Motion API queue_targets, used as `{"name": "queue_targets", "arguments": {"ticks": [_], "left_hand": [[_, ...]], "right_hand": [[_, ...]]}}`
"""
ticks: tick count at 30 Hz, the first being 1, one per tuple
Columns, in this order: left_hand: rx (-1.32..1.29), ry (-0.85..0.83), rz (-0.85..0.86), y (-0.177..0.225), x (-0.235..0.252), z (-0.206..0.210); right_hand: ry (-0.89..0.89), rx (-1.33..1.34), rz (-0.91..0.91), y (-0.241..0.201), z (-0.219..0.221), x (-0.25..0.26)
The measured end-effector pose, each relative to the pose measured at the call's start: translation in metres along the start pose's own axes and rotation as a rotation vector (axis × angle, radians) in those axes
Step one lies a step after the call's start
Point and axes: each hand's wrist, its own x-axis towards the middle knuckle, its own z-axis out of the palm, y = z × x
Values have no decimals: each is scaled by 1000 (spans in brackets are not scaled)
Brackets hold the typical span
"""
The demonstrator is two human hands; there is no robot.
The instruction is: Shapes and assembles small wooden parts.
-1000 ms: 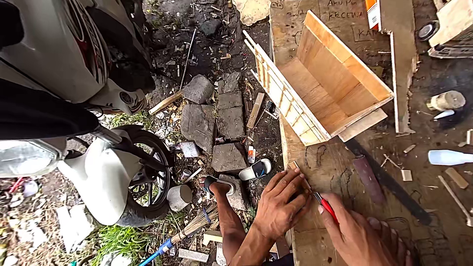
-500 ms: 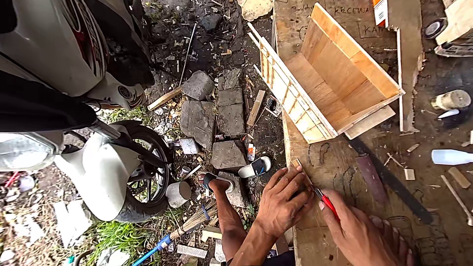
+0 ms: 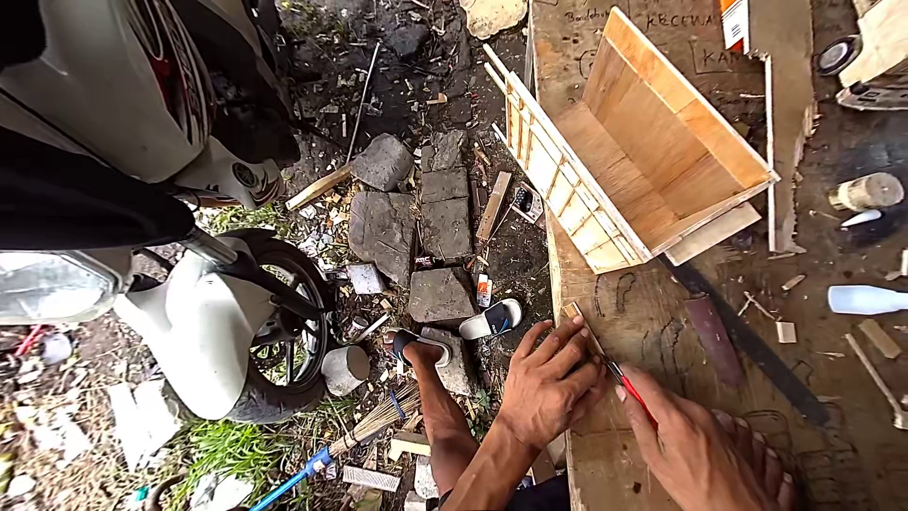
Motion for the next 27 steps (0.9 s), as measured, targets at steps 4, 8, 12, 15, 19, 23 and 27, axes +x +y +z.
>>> {"name": "queue_targets", "arguments": {"ticks": [4, 8, 12, 15, 19, 23, 27], "left_hand": [[-3, 8, -8, 0, 0, 1], [0, 4, -8, 0, 0, 0], [2, 6, 1, -1, 0, 1], [6, 12, -1, -1, 0, 2], [-2, 11, -3, -2, 0, 1], [-26, 8, -2, -3, 0, 1], [-40, 21, -9, -4, -1, 3]], "right_hand": [[27, -1, -12, 2, 3, -2], [21, -9, -15, 1, 1, -3], [29, -25, -24, 3, 2, -4], [34, -34, -20, 3, 2, -5], [16, -23, -14, 3, 1, -6], [8, -3, 3, 4, 1, -9], [12, 72, 47, 7, 1, -9]]}}
